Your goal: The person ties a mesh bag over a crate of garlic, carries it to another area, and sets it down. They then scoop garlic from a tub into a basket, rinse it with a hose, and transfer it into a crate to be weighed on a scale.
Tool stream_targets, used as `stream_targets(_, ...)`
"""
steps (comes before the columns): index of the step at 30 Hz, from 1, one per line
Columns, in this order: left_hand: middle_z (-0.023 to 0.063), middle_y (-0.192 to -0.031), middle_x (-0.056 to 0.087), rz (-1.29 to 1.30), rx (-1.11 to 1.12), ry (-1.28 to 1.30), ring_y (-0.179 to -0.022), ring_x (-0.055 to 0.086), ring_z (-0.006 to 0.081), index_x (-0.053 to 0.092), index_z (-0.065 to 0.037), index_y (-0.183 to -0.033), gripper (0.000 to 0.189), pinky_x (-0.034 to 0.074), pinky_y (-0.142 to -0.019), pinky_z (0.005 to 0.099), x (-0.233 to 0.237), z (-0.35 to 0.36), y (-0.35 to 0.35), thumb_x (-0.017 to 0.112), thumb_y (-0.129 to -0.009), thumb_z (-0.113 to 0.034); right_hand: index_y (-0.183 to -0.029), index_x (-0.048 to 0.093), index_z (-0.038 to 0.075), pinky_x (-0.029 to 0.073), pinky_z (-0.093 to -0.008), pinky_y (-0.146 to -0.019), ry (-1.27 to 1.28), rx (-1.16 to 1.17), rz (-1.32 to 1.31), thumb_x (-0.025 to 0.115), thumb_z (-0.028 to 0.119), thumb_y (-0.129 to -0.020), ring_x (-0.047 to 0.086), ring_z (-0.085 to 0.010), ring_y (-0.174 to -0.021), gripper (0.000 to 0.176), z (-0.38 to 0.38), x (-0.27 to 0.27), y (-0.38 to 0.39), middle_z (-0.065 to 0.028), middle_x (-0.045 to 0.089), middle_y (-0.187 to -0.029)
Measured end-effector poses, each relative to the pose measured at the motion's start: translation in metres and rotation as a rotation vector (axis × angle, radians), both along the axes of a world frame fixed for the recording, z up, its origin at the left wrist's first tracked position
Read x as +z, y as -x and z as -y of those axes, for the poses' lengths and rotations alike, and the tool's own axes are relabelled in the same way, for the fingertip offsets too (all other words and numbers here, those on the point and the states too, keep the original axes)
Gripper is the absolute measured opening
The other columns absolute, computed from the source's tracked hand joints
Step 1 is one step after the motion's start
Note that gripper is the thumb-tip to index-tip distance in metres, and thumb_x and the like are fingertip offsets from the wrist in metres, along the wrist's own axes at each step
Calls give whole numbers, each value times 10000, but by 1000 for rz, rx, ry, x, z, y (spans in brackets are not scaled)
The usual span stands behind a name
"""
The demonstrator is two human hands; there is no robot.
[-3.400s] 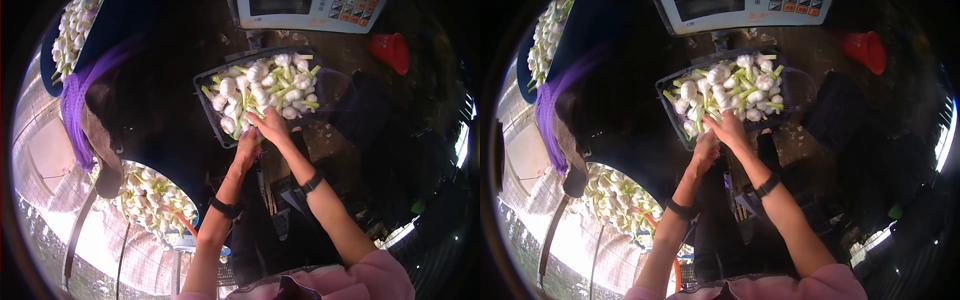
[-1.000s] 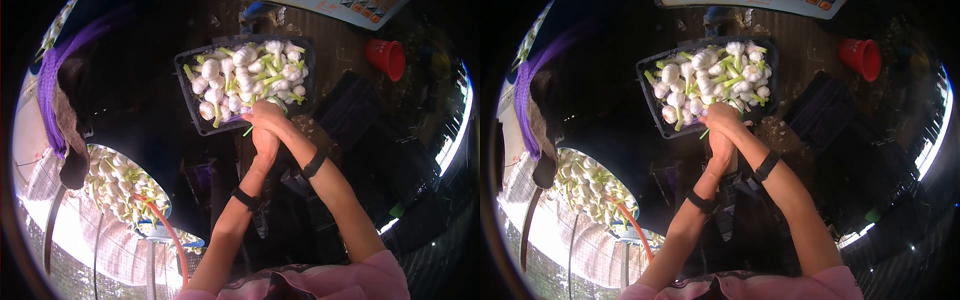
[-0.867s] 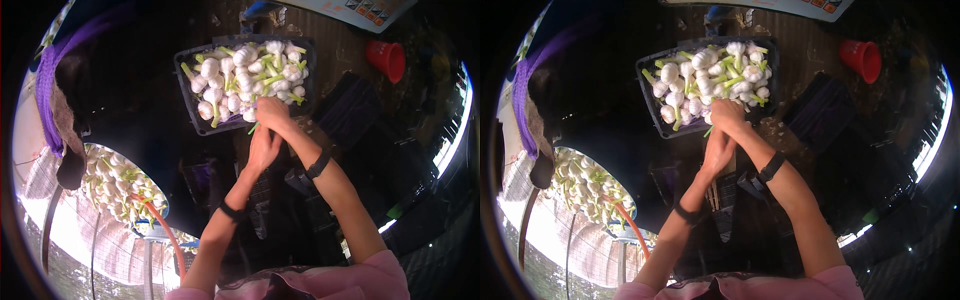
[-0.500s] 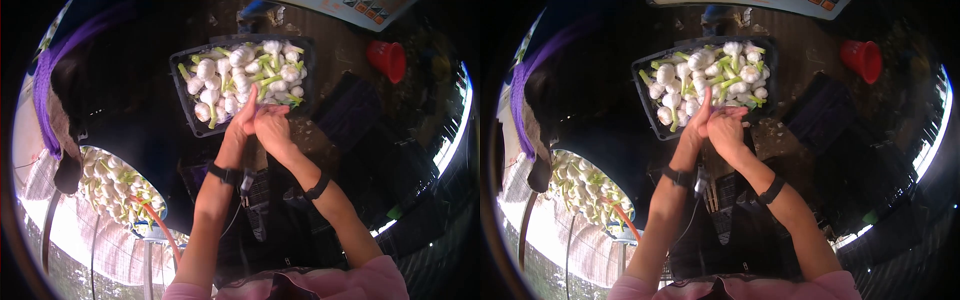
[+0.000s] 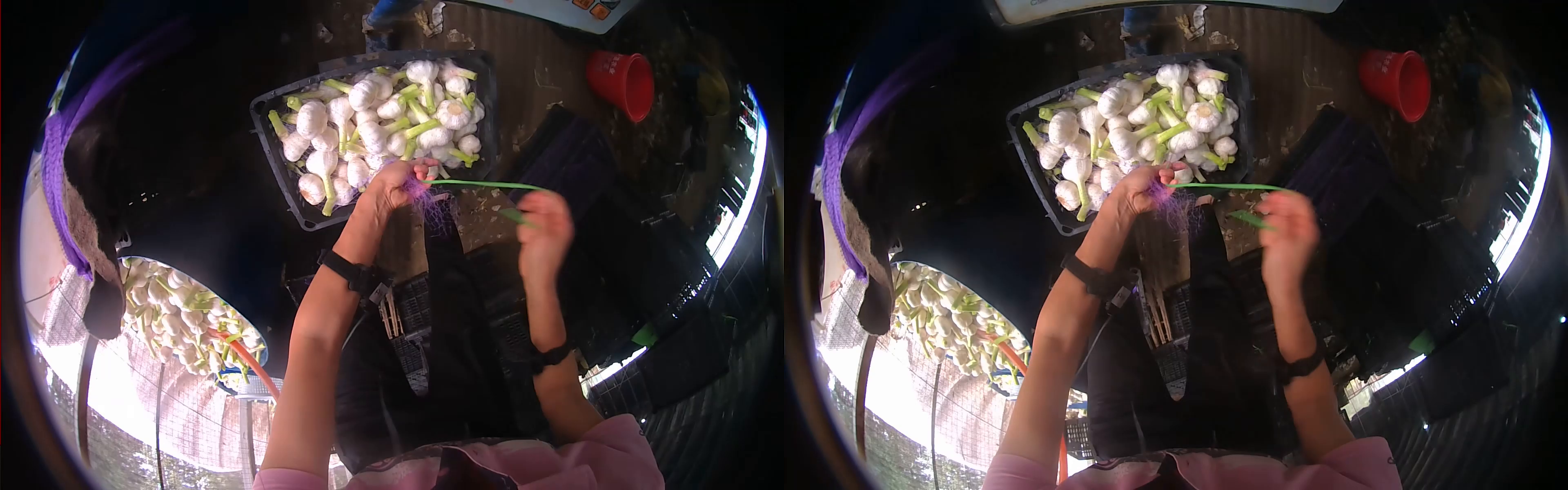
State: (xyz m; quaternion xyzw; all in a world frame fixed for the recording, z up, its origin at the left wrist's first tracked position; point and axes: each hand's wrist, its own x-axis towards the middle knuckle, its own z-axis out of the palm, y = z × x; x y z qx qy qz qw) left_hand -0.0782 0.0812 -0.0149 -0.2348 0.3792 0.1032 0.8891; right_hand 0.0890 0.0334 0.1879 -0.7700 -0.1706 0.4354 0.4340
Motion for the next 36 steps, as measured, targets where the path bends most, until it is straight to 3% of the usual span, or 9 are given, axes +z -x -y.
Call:
stream_targets(1, -36, -577, 414, 33, 32, 21, -484, 430, 69, 456, 79, -1117, 229, 467, -497, 226, -2, -1, 2, 418, -913, -17, -947, 567, 55, 275, -156, -420, -130, -213, 207, 489, 198, -952, 405, -12, -560, 163, -5, 2, -8, 5, 542, -739)
stream_targets(6, -62, -552, 366, 17, -64, -62, -449, 339, 40, 502, 52, -1070, 275, 309, -381, 185, -2, 1, 7, 412, -967, -186, -967, 558, 31, 266, -168, -472, -360, -371, 500, 476, 224, -960, 378, -31, -577, 210, -14, 12, -38, 13, 479, -735)
stream_targets(11, -84, -519, 319, 38, -194, -15, -401, 254, 20, 551, 30, -1020, 477, 233, -345, 177, 13, -11, 13, 511, -921, -436, -927, 670, 81, 438, -316, -784, 143, 742, 680, 575, 93, -860, 547, -238, -852, 117, -5, -68, -20, -99, 581, -849)
stream_targets(15, -98, -537, 303, 135, -376, -191, -431, 247, 2, 584, 7, -1016, 480, 180, -346, 162, 13, -12, 22, 525, -907, -456, -917, 691, 73, 431, -388, -726, 126, 760, 681, 590, 94, -826, 550, -295, -738, 137, -11, -99, 24, -108, 566, -747)
stream_targets(17, -89, -566, 358, 107, -328, -213, -437, 263, 4, 586, -6, -1007, 389, 193, -346, 161, 6, -8, 21, 509, -936, -381, -922, 685, 62, 441, -378, -698, 120, 703, 649, 585, 95, -828, 568, -299, -741, 141, -4, -117, 34, -108, 600, -799)
stream_targets(18, -74, -605, 406, 37, -361, -211, -454, 290, 11, 589, -34, -993, 305, 217, -354, 161, 8, -10, 18, 487, -957, -318, -940, 670, 23, 458, -329, -665, 201, 540, 340, 598, 102, -847, 589, -248, -732, 141, 6, -134, 36, -117, 633, -882)
stream_targets(22, -65, -623, 423, -66, -249, -205, -468, 310, 19, 585, -64, -954, 253, 245, -362, 162, 15, -3, 14, 484, -960, -296, -974, 665, -30, 458, -249, -668, 5, 127, -39, 631, 109, -864, 559, -126, -764, 180, 4, -153, 63, -71, 585, -876)
stream_targets(30, -54, -626, 433, -185, -202, -340, -490, 326, 44, 567, -96, -873, 216, 251, -407, 203, 18, 6, 9, 472, -956, -271, -998, 674, -28, 431, -243, -576, 162, -43, -144, 647, 80, -829, 518, -73, -643, 202, -12, -163, 76, 0, 610, -721)
stream_targets(36, -21, -659, 489, -303, -323, -416, -489, 339, 71, 586, -46, -958, 321, 263, -429, 216, 20, 6, 14, 590, -886, -358, -682, 597, 26, 304, -237, -505, 345, 124, -59, 678, 182, -809, 392, -46, -557, 217, -43, -158, 34, 42, 524, -617)
